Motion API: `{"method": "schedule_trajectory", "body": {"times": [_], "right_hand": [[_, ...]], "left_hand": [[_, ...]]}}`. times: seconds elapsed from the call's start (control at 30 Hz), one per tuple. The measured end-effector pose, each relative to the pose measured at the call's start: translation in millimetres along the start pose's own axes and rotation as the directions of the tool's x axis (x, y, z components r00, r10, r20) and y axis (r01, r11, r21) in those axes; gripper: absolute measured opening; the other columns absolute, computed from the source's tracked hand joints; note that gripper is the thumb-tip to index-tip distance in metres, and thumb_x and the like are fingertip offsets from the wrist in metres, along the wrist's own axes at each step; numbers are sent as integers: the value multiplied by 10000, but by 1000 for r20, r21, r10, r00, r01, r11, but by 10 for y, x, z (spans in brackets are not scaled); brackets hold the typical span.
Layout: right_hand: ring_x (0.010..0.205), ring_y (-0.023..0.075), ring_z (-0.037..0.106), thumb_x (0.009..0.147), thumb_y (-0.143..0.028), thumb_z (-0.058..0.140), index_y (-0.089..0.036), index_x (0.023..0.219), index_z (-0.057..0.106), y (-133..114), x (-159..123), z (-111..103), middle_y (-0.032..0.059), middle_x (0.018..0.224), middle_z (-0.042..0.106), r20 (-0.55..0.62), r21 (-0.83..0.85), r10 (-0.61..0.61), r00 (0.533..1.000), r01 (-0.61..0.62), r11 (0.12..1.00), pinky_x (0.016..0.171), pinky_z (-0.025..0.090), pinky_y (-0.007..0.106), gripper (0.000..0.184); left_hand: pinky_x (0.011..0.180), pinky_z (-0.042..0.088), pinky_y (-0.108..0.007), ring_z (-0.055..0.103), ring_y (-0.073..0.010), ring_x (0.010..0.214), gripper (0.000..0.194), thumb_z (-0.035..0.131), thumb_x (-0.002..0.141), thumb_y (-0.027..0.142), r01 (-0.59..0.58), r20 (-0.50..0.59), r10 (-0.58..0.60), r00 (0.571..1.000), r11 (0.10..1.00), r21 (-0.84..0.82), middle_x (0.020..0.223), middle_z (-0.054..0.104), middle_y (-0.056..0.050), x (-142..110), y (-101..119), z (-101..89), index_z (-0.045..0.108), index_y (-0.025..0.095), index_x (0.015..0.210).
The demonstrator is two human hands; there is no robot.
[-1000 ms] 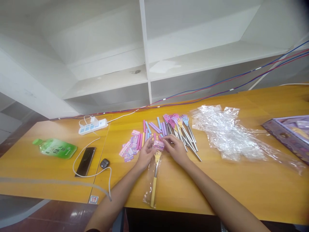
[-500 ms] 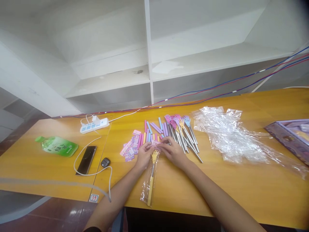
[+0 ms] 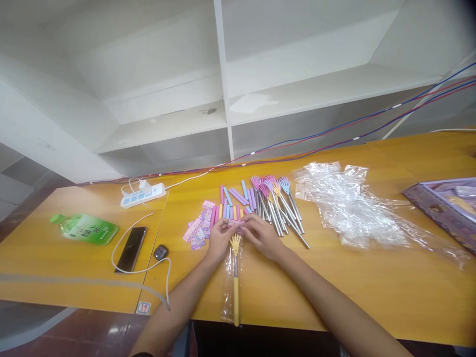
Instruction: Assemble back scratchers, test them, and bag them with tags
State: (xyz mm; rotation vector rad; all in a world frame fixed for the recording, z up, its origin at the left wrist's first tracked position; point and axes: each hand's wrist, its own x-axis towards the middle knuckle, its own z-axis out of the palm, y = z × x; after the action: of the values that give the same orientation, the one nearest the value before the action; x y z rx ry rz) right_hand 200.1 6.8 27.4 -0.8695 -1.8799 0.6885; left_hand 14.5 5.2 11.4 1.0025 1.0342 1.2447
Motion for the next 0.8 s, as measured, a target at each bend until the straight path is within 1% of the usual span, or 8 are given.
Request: {"method": "schedule_trajectory", "body": {"times": [0.07, 0.13, 0.2, 0.3, 0.4, 0.47, 0.67, 0.8], "right_hand": [[819, 191, 642, 1047, -421, 561, -240, 942, 562, -4, -9, 44, 54, 964, 659, -37, 73, 158, 987, -155, 985, 752, 540, 340, 209], [684, 172, 602, 1009, -514, 612, -250, 956, 509, -1, -14, 86, 11, 839, 639, -13, 145, 315, 949, -310, 940, 640, 499, 307, 287], [654, 172, 598, 974, -586, 638, -256, 1009, 491, 10, -13, 115, -15, 782, 627, 29, 215, 398, 917, -395, 893, 609, 479, 293, 363], [666, 179, 603, 944, -653, 638, -247, 1006, 533, 29, 3, 126, -15, 758, 632, 47, 232, 425, 904, -424, 876, 615, 471, 290, 424], [635, 174, 579, 928, -680, 640, -234, 845, 586, 38, 20, 107, -7, 696, 635, 80, 144, 425, 902, -432, 890, 611, 450, 288, 457], [628, 172, 576, 913, -688, 654, -231, 787, 591, 42, 24, 95, -5, 678, 644, 81, 106, 427, 901, -434, 895, 614, 447, 285, 478], [619, 170, 589, 940, -649, 636, -231, 748, 561, 55, 22, 96, 1, 670, 663, 38, 46, 406, 913, -407, 912, 620, 452, 279, 466], [620, 176, 618, 972, -614, 614, -233, 762, 550, 28, 34, 71, 3, 676, 690, 76, 67, 391, 917, -396, 916, 637, 463, 286, 440]], "left_hand": [[769, 557, -291, 726, -179, 778, 316, 878, 793, 403, 1, -15, -1, 1000, 1000, 23, 837, 765, -34, 4, -7, -15, 677, 171, 866], [722, 535, -266, 704, -163, 729, 347, 882, 784, 418, 14, -34, -13, 999, 999, 31, 776, 741, -9, 5, -7, -24, 632, 178, 805], [686, 511, -247, 682, -150, 689, 378, 888, 772, 434, 36, -50, -35, 998, 999, 34, 733, 722, 5, 3, -2, -28, 607, 181, 772], [691, 516, -260, 685, -160, 684, 370, 883, 769, 462, 60, -33, -59, 998, 998, 35, 741, 731, -6, -2, 2, -29, 657, 175, 828], [724, 532, -286, 705, -184, 715, 373, 860, 791, 483, 56, 1, -56, 998, 997, 49, 774, 754, -27, -11, -10, -38, 707, 167, 920], [725, 534, -289, 708, -188, 718, 372, 843, 809, 493, 48, 6, -48, 999, 996, 72, 777, 760, -34, -13, -26, -49, 711, 166, 928], [702, 535, -288, 706, -190, 710, 388, 786, 864, 529, 56, 36, -58, 998, 996, 67, 799, 755, -52, 4, -104, -73, 710, 158, 951], [697, 528, -274, 673, -175, 719, 379, 743, 899, 536, 34, -8, -34, 999, 999, 34, 789, 719, -34, 8, -151, -67, 695, 160, 890]]}}
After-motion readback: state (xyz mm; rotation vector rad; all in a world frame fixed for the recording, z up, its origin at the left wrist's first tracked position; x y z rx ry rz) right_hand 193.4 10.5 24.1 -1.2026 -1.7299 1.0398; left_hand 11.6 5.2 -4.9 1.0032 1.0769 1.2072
